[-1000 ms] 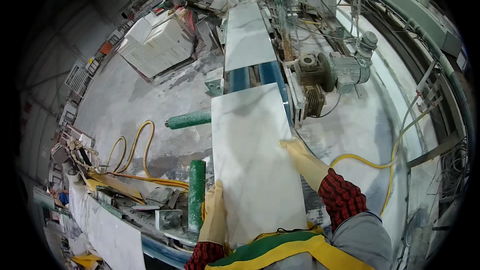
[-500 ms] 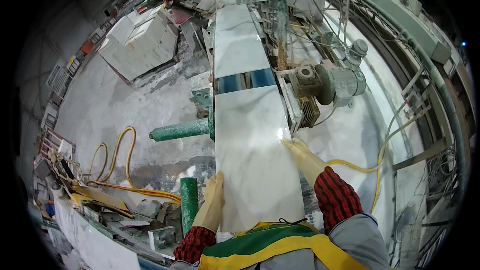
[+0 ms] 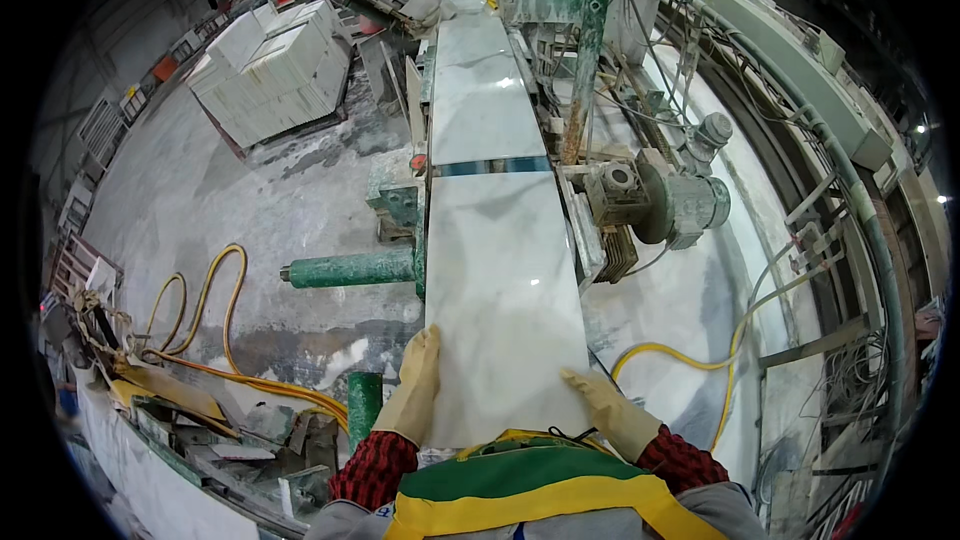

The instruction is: The person repeatedly picks up large white marble-patterned stone slabs from a conveyor belt and places them back onto the belt. The action is repeated multiple times throughout the clip in a factory setting.

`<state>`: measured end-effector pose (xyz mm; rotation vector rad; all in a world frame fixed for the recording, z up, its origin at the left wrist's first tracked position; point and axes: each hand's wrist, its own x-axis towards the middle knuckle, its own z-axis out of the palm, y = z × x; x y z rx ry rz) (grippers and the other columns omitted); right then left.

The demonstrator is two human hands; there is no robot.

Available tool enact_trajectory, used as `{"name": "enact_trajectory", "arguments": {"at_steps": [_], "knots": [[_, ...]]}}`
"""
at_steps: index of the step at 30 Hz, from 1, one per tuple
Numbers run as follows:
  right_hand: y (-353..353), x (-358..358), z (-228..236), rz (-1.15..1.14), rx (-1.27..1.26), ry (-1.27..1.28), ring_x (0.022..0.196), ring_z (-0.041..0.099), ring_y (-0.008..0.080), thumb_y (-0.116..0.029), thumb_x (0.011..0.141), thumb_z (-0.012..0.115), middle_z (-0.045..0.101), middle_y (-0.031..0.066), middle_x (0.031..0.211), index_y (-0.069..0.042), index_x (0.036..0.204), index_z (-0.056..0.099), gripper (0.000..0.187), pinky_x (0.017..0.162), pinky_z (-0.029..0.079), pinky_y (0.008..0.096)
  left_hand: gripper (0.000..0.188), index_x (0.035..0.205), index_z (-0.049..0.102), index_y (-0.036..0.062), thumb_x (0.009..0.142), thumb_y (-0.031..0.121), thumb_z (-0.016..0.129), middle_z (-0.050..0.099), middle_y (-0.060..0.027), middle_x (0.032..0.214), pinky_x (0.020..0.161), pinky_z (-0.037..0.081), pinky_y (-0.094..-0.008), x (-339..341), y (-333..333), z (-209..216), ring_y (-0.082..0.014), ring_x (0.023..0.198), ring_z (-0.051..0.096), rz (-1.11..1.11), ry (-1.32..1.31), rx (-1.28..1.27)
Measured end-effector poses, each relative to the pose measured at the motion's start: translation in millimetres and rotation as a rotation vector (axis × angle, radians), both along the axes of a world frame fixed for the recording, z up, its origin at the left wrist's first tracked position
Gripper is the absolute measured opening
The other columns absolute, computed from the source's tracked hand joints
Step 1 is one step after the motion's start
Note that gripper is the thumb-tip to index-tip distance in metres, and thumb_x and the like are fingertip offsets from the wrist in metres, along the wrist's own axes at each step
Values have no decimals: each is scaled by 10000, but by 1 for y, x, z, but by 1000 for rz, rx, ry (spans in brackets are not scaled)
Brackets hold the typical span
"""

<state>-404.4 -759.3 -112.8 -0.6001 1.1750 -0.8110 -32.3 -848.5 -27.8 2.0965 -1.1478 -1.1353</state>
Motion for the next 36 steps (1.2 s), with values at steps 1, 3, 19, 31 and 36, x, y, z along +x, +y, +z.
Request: {"name": "enact_trajectory", "arguments": {"at_steps": [1, 3, 19, 31, 36], "knots": [[-11, 5, 11, 4, 19, -22, 1192, 700, 224, -301, 1071, 705, 734, 89, 1358, 14, 1464, 647, 506, 1041, 558, 398, 663, 1413, 696, 76, 1095, 595, 433, 734, -216, 1355, 1101, 486, -493, 3, -3, -27, -425, 1305, 659, 31, -44, -73], [-30, 15, 34, -20, 58, -62, 1216, 692, 234, -274, 1051, 721, 722, 96, 1375, 39, 1470, 638, 530, 1054, 554, 410, 658, 1412, 692, 68, 1095, 588, 441, 716, -226, 1380, 1108, 482, -490, 2, -11, -33, -432, 1318, 645, 48, -71, -96], [-84, 16, 73, 63, 93, 37, 1184, 714, 213, -304, 1046, 769, 742, 123, 1360, 22, 1497, 641, 571, 1021, 573, 353, 744, 1498, 668, 87, 1067, 670, 499, 720, -188, 1438, 1154, 473, -441, -6, -59, -26, -363, 1360, 652, 91, -22, 19], [-98, 21, 55, -19, 218, -100, 1230, 707, 244, -272, 1057, 745, 714, 111, 1411, -11, 1490, 639, 517, 1078, 576, 403, 723, 1449, 698, 122, 1068, 696, 477, 727, -204, 1396, 1126, 476, -491, 13, -77, -75, -395, 1330, 651, 0, -90, -46], [-107, 20, 60, -16, 262, -102, 1211, 716, 244, -283, 1063, 747, 719, 110, 1397, -12, 1486, 641, 514, 1037, 594, 408, 738, 1471, 673, 111, 1087, 689, 420, 697, -207, 1437, 1138, 464, -513, 7, -85, -62, -412, 1372, 616, 0, -123, -8]]}}
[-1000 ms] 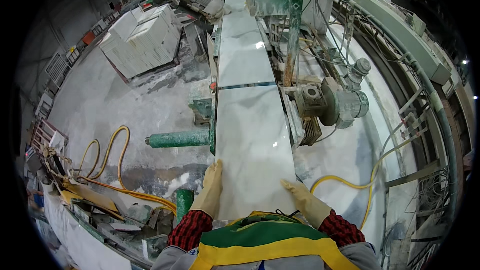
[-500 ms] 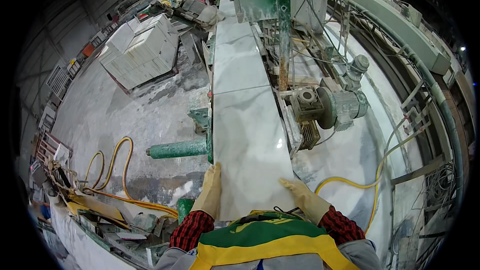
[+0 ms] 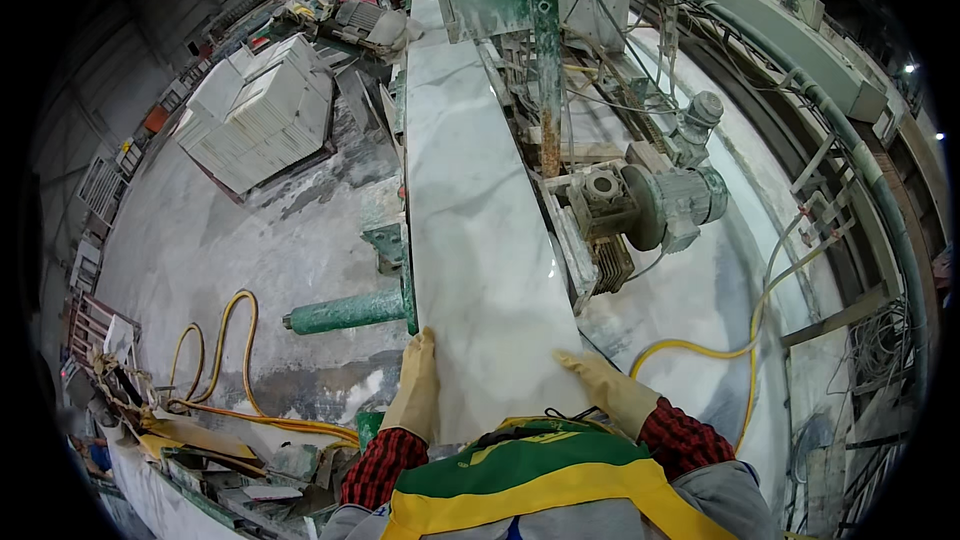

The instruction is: The person repeatedly picks up large white marble-patterned stone slabs from a conveyor belt and places them back onto the belt. The action is repeated multiple times throughout the clip in a factory setting.

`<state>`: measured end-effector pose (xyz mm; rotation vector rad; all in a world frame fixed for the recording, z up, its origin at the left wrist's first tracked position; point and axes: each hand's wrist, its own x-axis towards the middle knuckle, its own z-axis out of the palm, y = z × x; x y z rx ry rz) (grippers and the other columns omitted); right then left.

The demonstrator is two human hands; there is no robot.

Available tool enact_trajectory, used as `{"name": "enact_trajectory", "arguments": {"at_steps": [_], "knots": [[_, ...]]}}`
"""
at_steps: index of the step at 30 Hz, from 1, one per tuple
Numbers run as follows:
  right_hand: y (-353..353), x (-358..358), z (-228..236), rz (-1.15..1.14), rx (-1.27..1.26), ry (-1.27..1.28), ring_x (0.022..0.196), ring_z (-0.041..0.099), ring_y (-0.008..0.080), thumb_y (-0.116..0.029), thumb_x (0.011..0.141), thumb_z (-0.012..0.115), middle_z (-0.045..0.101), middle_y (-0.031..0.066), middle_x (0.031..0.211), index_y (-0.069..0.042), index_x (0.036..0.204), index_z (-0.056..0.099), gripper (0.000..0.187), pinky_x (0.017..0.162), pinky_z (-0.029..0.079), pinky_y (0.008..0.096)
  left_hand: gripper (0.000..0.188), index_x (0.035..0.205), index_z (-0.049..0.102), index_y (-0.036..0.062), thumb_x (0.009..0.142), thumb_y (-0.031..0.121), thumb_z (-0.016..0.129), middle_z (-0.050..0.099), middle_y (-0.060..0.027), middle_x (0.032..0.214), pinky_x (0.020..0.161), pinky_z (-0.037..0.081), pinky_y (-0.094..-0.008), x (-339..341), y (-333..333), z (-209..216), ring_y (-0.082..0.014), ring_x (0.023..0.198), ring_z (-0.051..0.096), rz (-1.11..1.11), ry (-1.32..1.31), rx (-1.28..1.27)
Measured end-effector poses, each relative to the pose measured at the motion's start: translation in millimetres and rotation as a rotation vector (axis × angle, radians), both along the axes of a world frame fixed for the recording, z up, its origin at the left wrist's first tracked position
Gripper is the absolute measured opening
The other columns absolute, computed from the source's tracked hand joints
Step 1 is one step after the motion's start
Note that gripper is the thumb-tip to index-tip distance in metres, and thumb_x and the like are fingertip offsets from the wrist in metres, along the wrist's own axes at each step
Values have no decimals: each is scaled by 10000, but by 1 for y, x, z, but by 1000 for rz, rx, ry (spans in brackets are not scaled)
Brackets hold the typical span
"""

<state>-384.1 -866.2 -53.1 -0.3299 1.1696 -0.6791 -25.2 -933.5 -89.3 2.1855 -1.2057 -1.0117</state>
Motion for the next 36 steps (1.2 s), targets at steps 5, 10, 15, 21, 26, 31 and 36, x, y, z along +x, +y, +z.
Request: {"name": "enact_trajectory", "arguments": {"at_steps": [5, 10, 15, 21, 26, 31, 36], "knots": [[-6, 2, -2, 18, -63, 14, 1136, 729, 221, -316, 1049, 779, 741, 88, 1325, -11, 1464, 659, 530, 986, 601, 392, 751, 1488, 651, 113, 1093, 697, 394, 663, -205, 1487, 1147, 458, -517, -1, -3, 2, -416, 1400, 596, 13, -40, -3], [-14, -11, -24, 30, 25, 2, 1196, 693, 172, -281, 1037, 772, 739, 55, 1320, -52, 1464, 674, 494, 1019, 575, 387, 770, 1517, 621, 123, 1089, 719, 387, 627, -200, 1534, 1173, 438, -508, -8, -7, 21, -404, 1426, 577, 16, 47, 71], [-11, -24, -58, 70, -180, -69, 1274, 644, 145, -275, 1086, 706, 694, 50, 1422, -43, 1551, 608, 529, 1090, 529, 360, 764, 1523, 612, 127, 1095, 717, 382, 637, -192, 1518, 1182, 432, -491, -13, -7, 16, -388, 1433, 572, 62, -20, 35], [-24, 0, -15, 75, -15, 154, 1235, 668, 183, -320, 1128, 656, 700, 50, 1403, 6, 1520, 620, 511, 1066, 545, 369, 733, 1484, 637, 109, 1107, 690, 398, 667, -169, 1479, 1157, 447, -471, -8, -7, 0, -374, 1389, 610, 77, 45, 12], [-25, -17, -68, 121, -171, 191, 1266, 658, 196, -378, 1110, 685, 682, 64, 1445, -12, 1521, 618, 555, 1084, 543, 392, 678, 1435, 671, 106, 1106, 654, 446, 729, -158, 1348, 1101, 483, -444, -6, -17, 23, -358, 1275, 678, 23, 248, 69], [-37, 10, 28, 97, -27, 254, 1245, 663, 216, -422, 1071, 732, 690, 89, 1416, -32, 1512, 626, 598, 1067, 549, 409, 574, 1463, 652, 64, 1106, 507, 578, 749, -130, 1309, 1073, 524, -443, 0, 24, 64, -291, 1190, 715, 131, 499, 160], [-37, 8, -2, 31, -68, 160, 1187, 678, 248, -485, 1026, 776, 711, 105, 1348, -51, 1452, 675, 617, 1020, 561, 450, 737, 1575, 524, 22, 1080, 547, 672, 662, -176, 1438, 1001, 606, -451, 22, 126, -4, -294, 1236, 700, 283, 1015, 412]]}}
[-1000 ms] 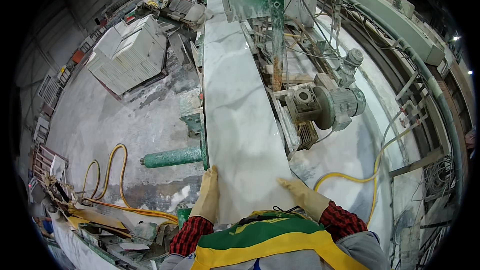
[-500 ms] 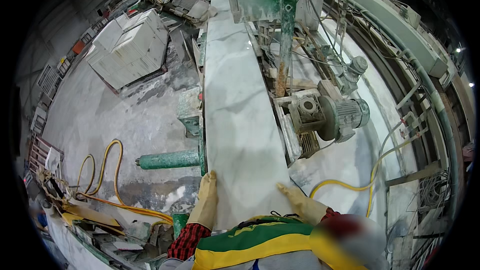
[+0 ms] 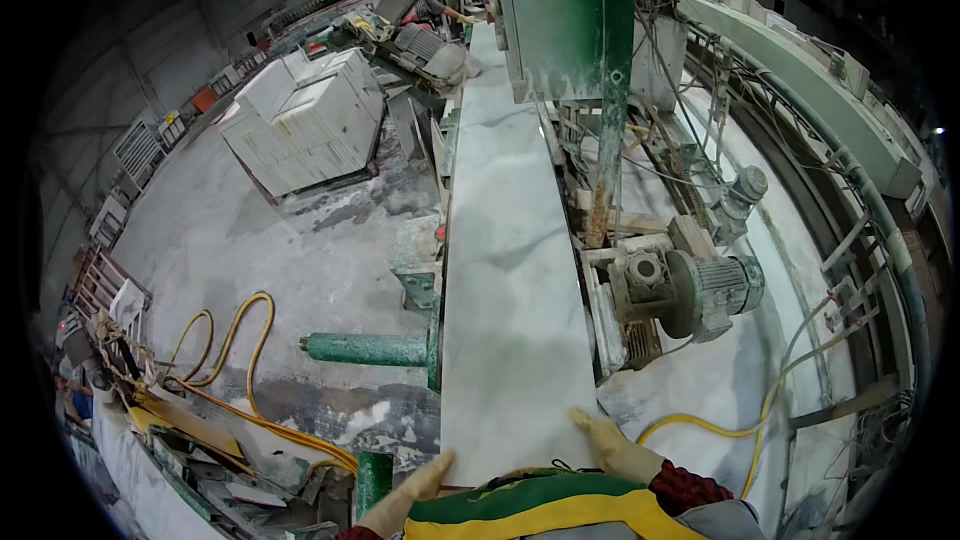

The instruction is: The person repeatedly picks up large white marble-patterned stone slabs from a conveyor belt and places them back onto the belt. The action is repeated multiple times throughout the clip in a factory setting.

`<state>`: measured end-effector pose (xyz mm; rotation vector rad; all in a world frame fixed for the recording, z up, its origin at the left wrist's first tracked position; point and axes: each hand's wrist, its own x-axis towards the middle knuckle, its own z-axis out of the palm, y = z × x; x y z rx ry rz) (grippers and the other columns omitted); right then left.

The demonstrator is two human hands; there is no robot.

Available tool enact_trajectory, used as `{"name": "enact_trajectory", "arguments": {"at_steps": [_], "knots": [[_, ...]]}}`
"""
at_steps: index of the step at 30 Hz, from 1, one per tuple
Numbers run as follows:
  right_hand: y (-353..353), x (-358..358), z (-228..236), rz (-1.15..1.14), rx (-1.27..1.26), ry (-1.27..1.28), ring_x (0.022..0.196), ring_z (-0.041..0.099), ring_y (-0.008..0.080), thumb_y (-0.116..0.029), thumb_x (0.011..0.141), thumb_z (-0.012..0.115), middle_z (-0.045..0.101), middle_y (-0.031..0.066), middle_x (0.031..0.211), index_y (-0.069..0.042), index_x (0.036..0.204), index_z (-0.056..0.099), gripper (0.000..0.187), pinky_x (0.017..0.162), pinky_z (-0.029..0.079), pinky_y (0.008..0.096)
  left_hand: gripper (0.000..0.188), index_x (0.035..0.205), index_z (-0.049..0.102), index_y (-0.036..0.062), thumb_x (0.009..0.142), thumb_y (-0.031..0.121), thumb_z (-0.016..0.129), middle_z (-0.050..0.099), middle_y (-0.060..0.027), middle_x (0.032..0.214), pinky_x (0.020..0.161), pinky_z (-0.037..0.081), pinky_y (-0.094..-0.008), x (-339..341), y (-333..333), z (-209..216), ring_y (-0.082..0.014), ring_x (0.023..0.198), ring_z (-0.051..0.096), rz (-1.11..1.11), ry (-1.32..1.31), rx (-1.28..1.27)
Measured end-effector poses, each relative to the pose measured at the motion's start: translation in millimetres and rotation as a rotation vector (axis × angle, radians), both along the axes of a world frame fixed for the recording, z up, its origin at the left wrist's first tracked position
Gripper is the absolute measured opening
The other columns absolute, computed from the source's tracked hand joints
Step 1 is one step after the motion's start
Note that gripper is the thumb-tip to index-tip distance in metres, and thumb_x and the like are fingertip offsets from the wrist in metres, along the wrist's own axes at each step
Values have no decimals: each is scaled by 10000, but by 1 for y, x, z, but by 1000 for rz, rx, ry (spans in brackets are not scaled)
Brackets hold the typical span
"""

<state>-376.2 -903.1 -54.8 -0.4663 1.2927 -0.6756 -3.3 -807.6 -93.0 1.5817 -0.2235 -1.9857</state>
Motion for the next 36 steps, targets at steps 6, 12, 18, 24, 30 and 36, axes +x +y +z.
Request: {"name": "enact_trajectory", "arguments": {"at_steps": [6, 12, 18, 24, 30, 36], "knots": [[-2, -3, 4, 10, -4, -20, 1220, 688, 244, -452, 1023, 791, 723, 112, 1351, -23, 1471, 662, 633, 1024, 577, 441, 756, 1578, 491, 3, 1060, 498, 733, 622, -169, 1453, 916, 657, -406, -23, 22, 22, -322, 1182, 706, 206, 41, -32], [-1, -7, 29, 129, -153, 25, 1208, 699, 260, -451, 1026, 780, 711, 140, 1376, -10, 1497, 634, 661, 1017, 576, 440, 750, 1504, 532, -79, 1060, 491, 735, 696, -187, 1278, 898, 659, -401, -27, 12, 37, -296, 1040, 728, 150, -42, 28], [-9, -17, -18, -3, -317, 462, 1275, 670, 325, -545, 970, 779, 695, 171, 1387, -2, 1528, 571, 806, 1076, 546, 482, 562, 1398, 605, -53, 1124, 437, 636, 742, -191, 1190, 855, 632, -382, -34, 18, 29, -280, 1024, 737, 236, 18, -114], [28, 28, 69, 826, -1062, 1140, 1400, 558, 491, -455, 880, 783, 602, 280, 1500, -57, 1567, 533, 833, 1224, 407, 568, 503, 1435, 570, -31, 1141, 376, 588, 704, -181, 1265, 913, 642, -369, -37, 18, 51, -278, 1067, 719, 297, 74, -89], [43, 83, 7, 1074, -1480, 1238, 1533, 454, 478, -323, 1016, 597, 491, 269, 1647, -80, 1639, 468, 680, 1269, 332, 633, 439, 1412, 595, 4, 1123, 335, 600, 710, -161, 1249, 901, 641, -351, -38, 19, 49, -254, 1040, 726, 300, 118, -220], [32, 100, 0, 1232, -1373, 1466, 1570, 419, 437, -211, 1112, 382, 439, 246, 1691, -123, 1698, 387, 593, 1307, 282, 596, 455, 1381, 616, 4, 1117, 374, 626, 730, -154, 1155, 905, 618, -356, -33, 14, 23, -260, 965, 741, 216, -8, -242]]}}
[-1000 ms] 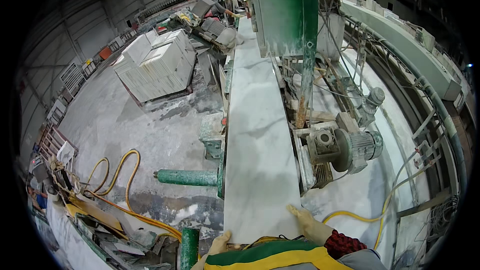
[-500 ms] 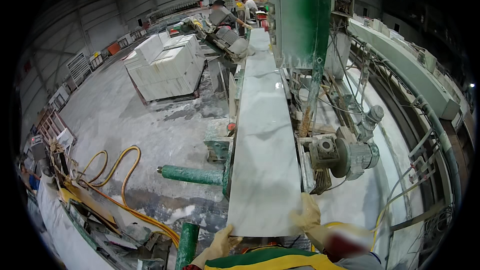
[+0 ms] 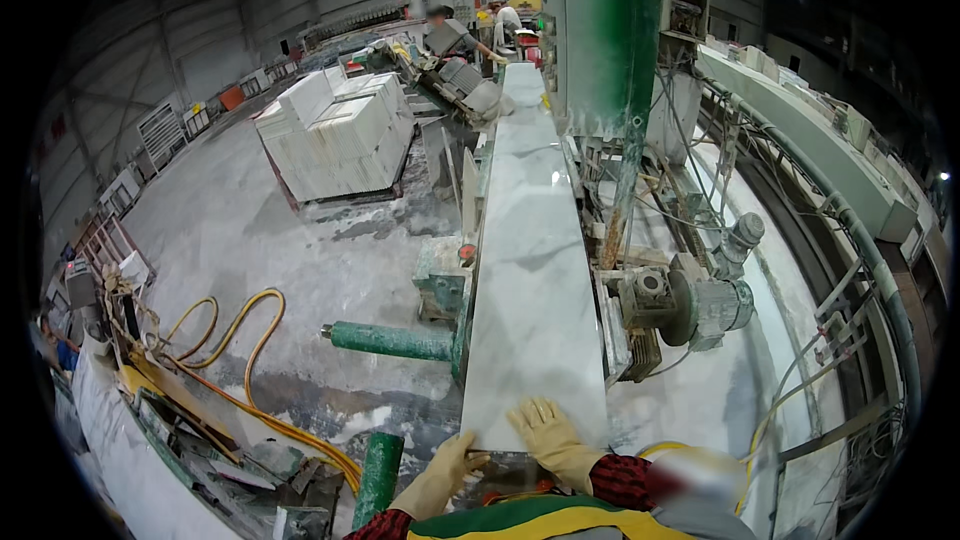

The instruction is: The person repeatedly picks up large white marble-patterned stone slabs from a conveyor belt and places them back onto the belt. The action is repeated multiple times throughout the clip in a factory setting.

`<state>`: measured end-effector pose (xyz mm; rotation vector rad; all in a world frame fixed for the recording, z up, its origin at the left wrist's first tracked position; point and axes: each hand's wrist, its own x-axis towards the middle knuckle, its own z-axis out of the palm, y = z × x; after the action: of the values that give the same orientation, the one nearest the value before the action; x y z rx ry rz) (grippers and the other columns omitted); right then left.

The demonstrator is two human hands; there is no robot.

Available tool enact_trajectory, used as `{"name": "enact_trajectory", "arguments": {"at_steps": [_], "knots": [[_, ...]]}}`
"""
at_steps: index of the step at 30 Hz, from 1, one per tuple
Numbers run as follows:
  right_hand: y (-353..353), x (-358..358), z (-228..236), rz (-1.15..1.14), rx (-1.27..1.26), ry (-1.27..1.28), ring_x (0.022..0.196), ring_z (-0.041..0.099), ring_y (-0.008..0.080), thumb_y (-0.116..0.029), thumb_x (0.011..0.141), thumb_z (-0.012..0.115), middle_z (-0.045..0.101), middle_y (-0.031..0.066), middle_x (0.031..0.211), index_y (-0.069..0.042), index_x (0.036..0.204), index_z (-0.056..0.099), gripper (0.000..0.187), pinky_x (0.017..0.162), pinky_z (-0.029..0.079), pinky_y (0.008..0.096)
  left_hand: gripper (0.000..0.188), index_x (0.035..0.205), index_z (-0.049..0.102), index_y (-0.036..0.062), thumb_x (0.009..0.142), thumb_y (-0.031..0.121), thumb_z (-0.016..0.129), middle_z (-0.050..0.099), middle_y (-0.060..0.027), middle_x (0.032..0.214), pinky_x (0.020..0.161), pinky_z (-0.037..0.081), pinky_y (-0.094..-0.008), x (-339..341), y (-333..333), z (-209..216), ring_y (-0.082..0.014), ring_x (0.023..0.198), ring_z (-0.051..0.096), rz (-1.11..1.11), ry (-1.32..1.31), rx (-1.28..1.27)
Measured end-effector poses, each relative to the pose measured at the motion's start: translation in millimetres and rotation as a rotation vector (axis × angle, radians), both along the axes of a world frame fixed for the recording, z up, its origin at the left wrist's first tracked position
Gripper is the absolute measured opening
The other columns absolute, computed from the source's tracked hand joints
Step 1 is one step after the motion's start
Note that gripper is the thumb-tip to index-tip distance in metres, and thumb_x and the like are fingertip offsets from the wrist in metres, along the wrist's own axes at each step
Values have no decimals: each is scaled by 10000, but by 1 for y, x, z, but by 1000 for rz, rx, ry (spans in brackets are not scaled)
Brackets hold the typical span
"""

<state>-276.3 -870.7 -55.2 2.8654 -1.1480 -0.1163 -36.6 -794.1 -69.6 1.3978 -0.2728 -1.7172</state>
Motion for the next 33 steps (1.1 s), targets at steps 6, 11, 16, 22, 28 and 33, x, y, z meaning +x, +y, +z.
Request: {"name": "enact_trajectory", "arguments": {"at_steps": [6, 11, 16, 22, 28, 33], "knots": [[-7, -4, -27, -38, -3, 25, 1627, 340, 432, -221, 1118, 367, 334, 226, 1770, -166, 1736, 307, 623, 1334, 227, 609, 496, 1426, 693, 26, 1086, 386, 661, 797, -127, 1249, 988, 569, -351, 72, 32, 21, -226, 1137, 750, -290, -873, -260], [-10, -6, -22, -55, 60, -3, 1631, 328, 443, -215, 1115, 371, 332, 231, 1772, -165, 1732, 308, 622, 1335, 226, 610, 423, 1312, 723, -46, 1100, 295, 594, 756, -266, 1232, 1012, 543, -453, 193, 160, 75, -396, 1181, 721, 198, -1365, -51], [-13, -2, -20, -24, 14, -86, 1589, 381, 452, -201, 1099, 400, 384, 232, 1735, -144, 1701, 364, 605, 1323, 245, 614, 704, 1448, 662, -45, 1062, 543, 632, 683, -299, 1436, 1124, 509, -475, 284, 400, -1, -426, 1299, 654, 764, -1667, 443], [-22, 1, -15, 4, -9, -64, 1581, 379, 454, -193, 1077, 453, 410, 247, 1702, -116, 1694, 370, 627, 1314, 260, 611, 554, 1610, 529, 28, 1143, 320, 462, 435, -277, 1709, 1340, 259, -566, 218, 497, -13, -431, 1615, 363, 244, -1764, 1149], [-30, -7, -27, 18, -80, -77, 1564, 396, 469, -156, 1048, 485, 427, 267, 1681, -97, 1709, 350, 677, 1311, 264, 612, 530, 1581, 539, -7, 1119, 252, 549, 600, -277, 1566, 1258, 394, -616, 203, 534, -96, -508, 1488, 515, 92, -2373, 1039], [-40, -15, -40, 43, -97, -116, 1559, 413, 471, -151, 1031, 502, 425, 259, 1700, -83, 1705, 358, 693, 1310, 269, 614, 439, 1408, 699, -51, 1129, 274, 604, 692, -308, 1411, 1179, 502, -509, 170, 463, -9, -439, 1349, 644, 502, -2278, 990]]}}
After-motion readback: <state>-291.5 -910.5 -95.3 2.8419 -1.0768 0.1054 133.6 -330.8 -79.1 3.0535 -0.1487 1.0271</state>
